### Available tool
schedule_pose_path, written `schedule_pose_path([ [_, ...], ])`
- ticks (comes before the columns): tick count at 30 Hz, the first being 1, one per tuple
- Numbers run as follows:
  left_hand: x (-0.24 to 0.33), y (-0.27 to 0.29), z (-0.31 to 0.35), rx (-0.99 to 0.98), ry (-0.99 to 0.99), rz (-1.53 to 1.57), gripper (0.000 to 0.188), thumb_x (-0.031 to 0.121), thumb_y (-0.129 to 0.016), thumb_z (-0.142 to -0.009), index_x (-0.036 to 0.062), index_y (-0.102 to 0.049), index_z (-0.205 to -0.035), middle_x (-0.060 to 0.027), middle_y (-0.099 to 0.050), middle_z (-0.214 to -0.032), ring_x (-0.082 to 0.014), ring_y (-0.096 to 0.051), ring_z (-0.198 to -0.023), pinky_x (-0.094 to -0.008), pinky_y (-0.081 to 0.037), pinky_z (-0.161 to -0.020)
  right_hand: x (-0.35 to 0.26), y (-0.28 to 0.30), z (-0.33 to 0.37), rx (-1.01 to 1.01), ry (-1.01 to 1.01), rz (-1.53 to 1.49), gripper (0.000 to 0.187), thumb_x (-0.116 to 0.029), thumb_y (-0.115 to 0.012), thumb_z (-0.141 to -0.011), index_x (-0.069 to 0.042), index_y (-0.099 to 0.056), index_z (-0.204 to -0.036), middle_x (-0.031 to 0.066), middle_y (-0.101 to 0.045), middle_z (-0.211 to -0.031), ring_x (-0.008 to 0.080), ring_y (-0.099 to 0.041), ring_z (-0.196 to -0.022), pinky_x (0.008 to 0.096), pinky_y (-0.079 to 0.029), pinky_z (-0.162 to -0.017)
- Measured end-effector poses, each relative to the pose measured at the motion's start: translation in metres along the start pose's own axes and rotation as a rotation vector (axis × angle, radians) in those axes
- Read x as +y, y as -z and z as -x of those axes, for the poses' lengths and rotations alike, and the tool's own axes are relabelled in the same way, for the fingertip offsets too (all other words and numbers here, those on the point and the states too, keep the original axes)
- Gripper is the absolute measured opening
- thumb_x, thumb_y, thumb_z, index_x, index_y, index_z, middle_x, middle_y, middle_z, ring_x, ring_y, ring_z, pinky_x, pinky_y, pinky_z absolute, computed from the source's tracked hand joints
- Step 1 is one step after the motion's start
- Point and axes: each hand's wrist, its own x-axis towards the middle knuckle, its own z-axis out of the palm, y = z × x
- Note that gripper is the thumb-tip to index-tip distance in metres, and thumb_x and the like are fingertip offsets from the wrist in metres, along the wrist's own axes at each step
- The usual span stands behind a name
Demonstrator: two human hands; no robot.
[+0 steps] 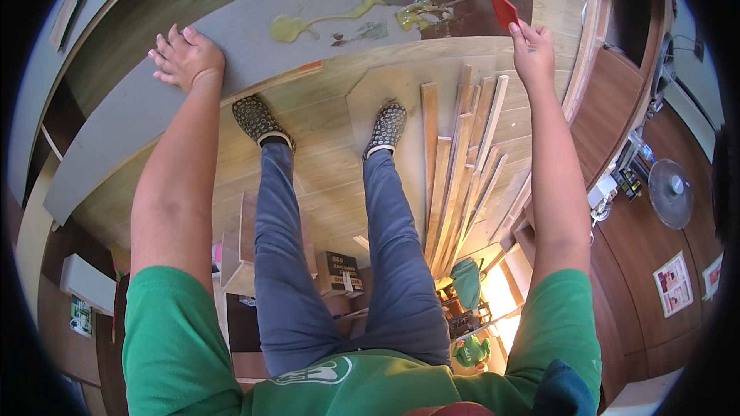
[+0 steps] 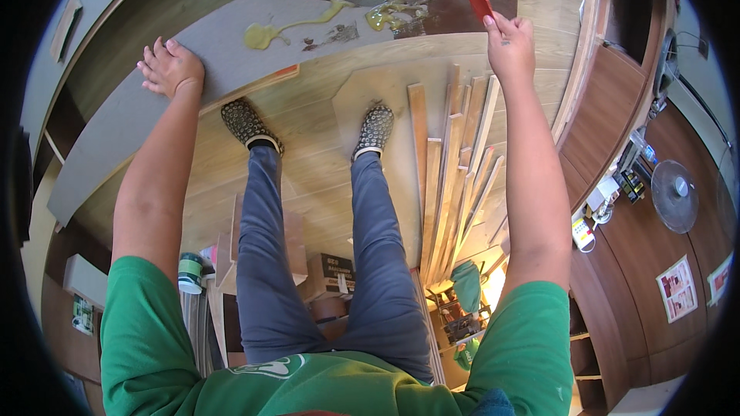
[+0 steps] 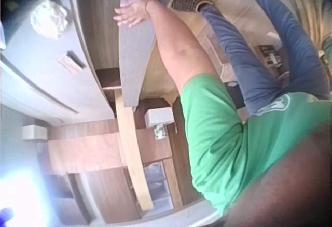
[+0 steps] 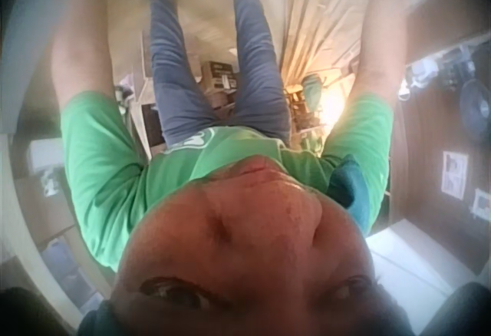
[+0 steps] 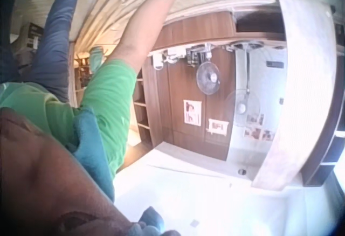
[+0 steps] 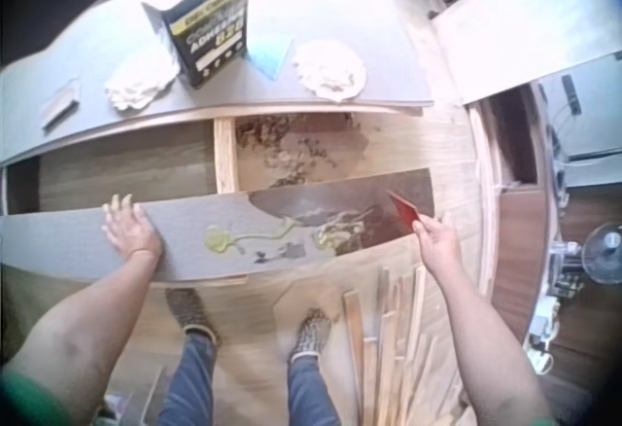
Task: The person pours liquid adhesive from a metal container onto a wooden plank and uses a red scraper to spread the adhesive across the surface.
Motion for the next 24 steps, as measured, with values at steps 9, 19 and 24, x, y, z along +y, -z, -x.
schedule_pose_path([
  [9, -0.004, -0.004, 0.000, 0.028, 0.002, -0.008, 0.049, 0.045, -0.035, -0.102, 0.0236, -0.049, -0.144, -0.0045, -0.032, -0.160, -0.0292, -0.014, -0.153, -0.0559, -0.005, -0.122, -0.036, -0.039, -0.022, -0.087, 0.193, -0.063, 0.026, -0.019, -0.057, -0.093, -0.012, -0.069, -0.115, 0.0144, -0.068, -0.110, 0.0364, -0.064, -0.101, 0.0452, -0.052, -0.085],
  [19, -0.003, -0.004, 0.000, 0.025, -0.005, 0.001, 0.049, 0.045, -0.035, -0.101, 0.0235, -0.050, -0.143, -0.0055, -0.032, -0.160, -0.0302, -0.014, -0.152, -0.0565, -0.005, -0.121, -0.086, -0.058, 0.045, -0.140, 0.380, -0.140, 0.027, -0.009, -0.055, -0.091, -0.012, -0.069, -0.113, 0.0133, -0.067, -0.101, 0.0373, -0.064, -0.094, 0.0443, -0.053, -0.084],
  [24, -0.004, -0.002, 0.001, 0.025, -0.007, 0.023, 0.050, 0.045, -0.034, -0.101, 0.0230, -0.050, -0.143, -0.0060, -0.033, -0.160, -0.0308, -0.014, -0.152, -0.0570, -0.004, -0.121, -0.062, -0.044, 0.033, -0.149, 0.221, -0.294, 0.026, -0.014, -0.056, -0.094, -0.012, -0.070, -0.116, 0.0158, -0.069, -0.109, 0.0368, -0.065, -0.101, 0.0406, -0.053, -0.087],
])
